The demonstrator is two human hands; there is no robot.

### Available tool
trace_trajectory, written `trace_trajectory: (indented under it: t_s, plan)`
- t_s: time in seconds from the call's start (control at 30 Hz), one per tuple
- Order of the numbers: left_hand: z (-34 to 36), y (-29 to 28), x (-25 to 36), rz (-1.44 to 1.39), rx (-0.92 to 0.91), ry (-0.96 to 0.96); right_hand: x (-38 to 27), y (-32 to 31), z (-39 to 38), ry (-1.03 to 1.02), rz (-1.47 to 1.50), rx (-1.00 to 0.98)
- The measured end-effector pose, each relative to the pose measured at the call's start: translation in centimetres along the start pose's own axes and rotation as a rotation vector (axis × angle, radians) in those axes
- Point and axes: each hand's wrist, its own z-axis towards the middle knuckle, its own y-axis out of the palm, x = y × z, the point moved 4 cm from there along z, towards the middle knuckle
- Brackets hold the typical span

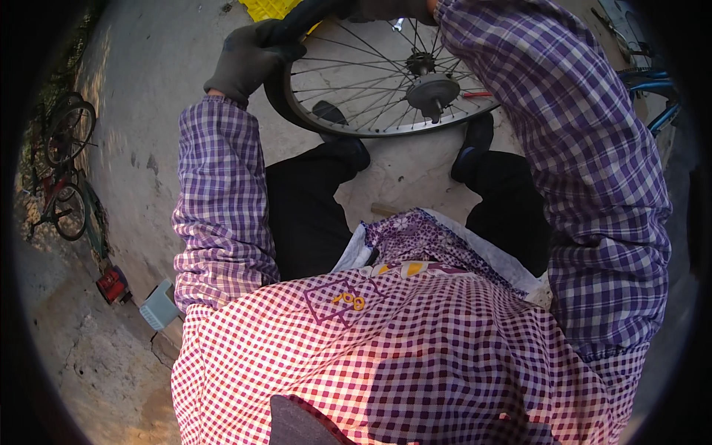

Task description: The person installs a bicycle tire onto a wheel rim. They first seat the inner tube inside the tire, then place the tire onto the rim and press the bead into place by hand around the circumference.

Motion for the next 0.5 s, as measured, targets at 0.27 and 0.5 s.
trace_trajectory:
  t_s: [0.27, 0.5]
  plan:
    - [0.4, 0.6, 1.9, 0.009, 0.006, 0.054, -1.7, 1.3, 0.9, -0.035, -0.086, -0.053]
    - [0.0, 2.0, 4.6, 0.028, -0.028, 0.089, -2.2, 1.5, 2.8, 0.022, -0.167, -0.211]
